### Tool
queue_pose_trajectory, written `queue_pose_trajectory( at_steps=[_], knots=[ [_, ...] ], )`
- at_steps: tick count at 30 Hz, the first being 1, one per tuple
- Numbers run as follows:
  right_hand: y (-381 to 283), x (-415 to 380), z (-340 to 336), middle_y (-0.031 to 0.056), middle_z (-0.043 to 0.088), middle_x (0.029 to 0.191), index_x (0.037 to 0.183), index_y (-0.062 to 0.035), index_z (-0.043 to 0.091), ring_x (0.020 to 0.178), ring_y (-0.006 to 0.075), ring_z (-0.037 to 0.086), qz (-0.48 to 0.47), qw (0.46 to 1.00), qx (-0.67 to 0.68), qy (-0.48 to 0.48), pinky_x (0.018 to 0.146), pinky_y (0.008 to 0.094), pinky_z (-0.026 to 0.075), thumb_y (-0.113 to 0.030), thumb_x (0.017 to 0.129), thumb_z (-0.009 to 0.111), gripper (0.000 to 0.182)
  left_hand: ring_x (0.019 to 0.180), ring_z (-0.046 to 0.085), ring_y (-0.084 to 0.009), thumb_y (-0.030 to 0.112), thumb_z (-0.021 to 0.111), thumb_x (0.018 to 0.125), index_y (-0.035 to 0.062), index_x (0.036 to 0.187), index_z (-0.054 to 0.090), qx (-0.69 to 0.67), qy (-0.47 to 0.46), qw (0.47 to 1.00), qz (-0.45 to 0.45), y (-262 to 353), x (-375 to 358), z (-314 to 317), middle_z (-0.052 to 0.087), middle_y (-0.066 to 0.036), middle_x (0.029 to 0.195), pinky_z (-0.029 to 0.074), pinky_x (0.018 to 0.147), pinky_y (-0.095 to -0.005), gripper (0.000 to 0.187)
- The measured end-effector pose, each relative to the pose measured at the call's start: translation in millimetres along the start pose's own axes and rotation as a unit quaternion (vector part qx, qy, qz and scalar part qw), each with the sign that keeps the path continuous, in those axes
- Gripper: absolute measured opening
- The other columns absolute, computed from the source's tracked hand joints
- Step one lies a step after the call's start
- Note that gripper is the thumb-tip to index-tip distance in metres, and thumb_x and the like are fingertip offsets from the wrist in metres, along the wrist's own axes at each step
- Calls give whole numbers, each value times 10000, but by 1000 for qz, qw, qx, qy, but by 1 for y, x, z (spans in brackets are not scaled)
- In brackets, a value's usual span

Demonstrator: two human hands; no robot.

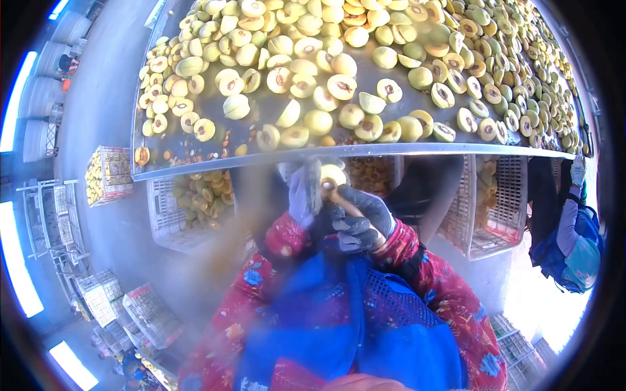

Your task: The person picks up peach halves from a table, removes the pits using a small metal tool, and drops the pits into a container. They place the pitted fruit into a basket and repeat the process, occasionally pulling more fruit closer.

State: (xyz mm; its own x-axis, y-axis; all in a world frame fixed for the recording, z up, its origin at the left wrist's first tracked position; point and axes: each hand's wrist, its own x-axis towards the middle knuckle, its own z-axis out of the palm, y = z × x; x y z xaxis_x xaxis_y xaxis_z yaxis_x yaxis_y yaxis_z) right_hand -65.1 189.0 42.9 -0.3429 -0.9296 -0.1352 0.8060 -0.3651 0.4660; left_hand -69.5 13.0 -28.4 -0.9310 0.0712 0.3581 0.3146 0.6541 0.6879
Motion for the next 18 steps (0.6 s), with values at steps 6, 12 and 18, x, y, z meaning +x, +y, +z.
queue_pose_trajectory(
  at_steps=[6, 12, 18],
  knots=[
    [4, 4, 9, 17, 488, 555, 1048, -46, 554, 345, 88, 399, 1, 992, -41, -119, 346, 213, 333, -365, 1014, 404, 354, 911, 628, -206, 257, 525, 967, -14, 1148, 564, -188, 57, 962, -190, -7, -5, 6, 638, -121, 1032, 521, 808, -344, 328],
    [-17, -25, 9, -5, 442, 528, 1074, -96, 567, 412, 74, 417, -90, 943, -260, 188, 383, 225, 314, -396, 985, 483, 325, 1146, 522, -391, 318, 516, 948, -3, 1252, 521, 97, 12, 920, -380, 13, 22, -130, 495, -268, 1301, 449, 936, -451, 442],
    [-27, -24, -3, -5, 426, 561, 1132, -114, 575, 435, 84, 373, -84, 906, -339, 240, 417, 243, 305, -421, 961, 531, 353, 1167, 495, -424, 365, 576, 897, 43, 1231, 549, 370, -28, 903, -217, -45, 59, -135, 531, -264, 1244, 391, 997, -455, 464]
  ],
)
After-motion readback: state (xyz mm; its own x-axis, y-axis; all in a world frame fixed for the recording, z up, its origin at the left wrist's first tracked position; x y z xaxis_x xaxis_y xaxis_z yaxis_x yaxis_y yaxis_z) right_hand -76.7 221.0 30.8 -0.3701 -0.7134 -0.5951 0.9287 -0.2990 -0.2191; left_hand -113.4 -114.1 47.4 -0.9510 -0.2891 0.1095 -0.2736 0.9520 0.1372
